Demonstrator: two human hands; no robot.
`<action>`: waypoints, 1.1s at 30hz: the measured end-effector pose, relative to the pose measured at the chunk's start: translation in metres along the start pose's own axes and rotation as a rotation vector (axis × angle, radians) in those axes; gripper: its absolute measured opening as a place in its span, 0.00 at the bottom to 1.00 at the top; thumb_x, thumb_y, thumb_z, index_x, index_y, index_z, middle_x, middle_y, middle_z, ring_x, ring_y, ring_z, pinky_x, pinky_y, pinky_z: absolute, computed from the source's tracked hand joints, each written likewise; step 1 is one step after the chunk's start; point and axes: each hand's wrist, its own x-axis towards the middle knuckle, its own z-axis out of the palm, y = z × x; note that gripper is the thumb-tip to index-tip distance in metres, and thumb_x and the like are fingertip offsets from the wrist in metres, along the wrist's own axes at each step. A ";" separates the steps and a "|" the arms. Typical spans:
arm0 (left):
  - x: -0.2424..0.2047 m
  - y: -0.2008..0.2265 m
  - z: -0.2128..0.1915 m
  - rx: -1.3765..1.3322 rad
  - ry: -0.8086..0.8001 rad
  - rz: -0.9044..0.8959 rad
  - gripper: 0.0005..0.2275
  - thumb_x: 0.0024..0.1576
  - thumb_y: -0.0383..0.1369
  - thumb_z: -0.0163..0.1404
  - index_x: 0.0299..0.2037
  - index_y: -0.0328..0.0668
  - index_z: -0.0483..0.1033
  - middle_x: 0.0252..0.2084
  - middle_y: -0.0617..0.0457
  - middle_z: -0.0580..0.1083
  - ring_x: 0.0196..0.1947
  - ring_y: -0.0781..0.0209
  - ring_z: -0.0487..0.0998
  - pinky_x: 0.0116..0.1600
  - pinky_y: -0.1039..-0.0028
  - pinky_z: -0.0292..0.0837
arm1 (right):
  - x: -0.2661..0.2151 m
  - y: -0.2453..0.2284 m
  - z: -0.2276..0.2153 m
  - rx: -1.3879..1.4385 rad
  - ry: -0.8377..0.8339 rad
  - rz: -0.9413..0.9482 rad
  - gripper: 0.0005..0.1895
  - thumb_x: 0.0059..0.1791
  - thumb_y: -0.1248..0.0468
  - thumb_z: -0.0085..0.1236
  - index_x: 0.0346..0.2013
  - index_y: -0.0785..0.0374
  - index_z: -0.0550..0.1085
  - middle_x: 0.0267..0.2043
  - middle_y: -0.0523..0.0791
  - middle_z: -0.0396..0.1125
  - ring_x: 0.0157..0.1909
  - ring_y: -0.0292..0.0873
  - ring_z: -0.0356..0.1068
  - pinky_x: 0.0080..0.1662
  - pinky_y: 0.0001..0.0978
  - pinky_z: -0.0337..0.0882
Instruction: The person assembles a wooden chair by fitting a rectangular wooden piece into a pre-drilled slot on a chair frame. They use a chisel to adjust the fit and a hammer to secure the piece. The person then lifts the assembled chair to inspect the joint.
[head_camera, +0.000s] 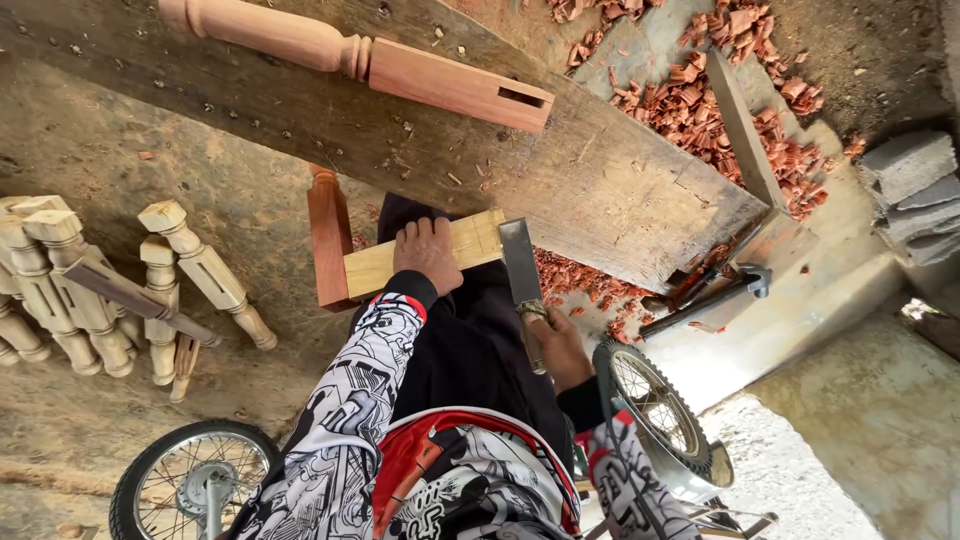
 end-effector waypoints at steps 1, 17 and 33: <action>0.000 0.000 -0.001 -0.003 0.010 0.003 0.24 0.42 0.33 0.57 0.49 0.37 0.65 0.49 0.39 0.68 0.52 0.40 0.67 0.59 0.55 0.60 | -0.003 -0.003 0.006 -0.092 0.075 -0.127 0.22 0.54 0.61 0.53 0.61 0.67 0.64 0.34 0.46 0.70 0.32 0.36 0.68 0.34 0.30 0.69; 0.001 0.006 -0.016 -0.009 -0.184 -0.051 0.26 0.43 0.33 0.58 0.51 0.37 0.62 0.51 0.38 0.65 0.54 0.40 0.64 0.62 0.56 0.55 | -0.030 -0.036 0.028 -0.538 0.285 -0.306 0.26 0.52 0.59 0.54 0.63 0.71 0.70 0.52 0.53 0.76 0.51 0.41 0.74 0.52 0.31 0.72; -0.005 -0.006 0.013 -0.006 0.072 0.013 0.21 0.42 0.32 0.55 0.47 0.39 0.67 0.45 0.40 0.69 0.50 0.39 0.68 0.56 0.54 0.60 | -0.036 -0.052 0.041 -0.699 0.327 -0.391 0.23 0.51 0.58 0.56 0.58 0.70 0.74 0.54 0.56 0.75 0.57 0.47 0.76 0.57 0.34 0.71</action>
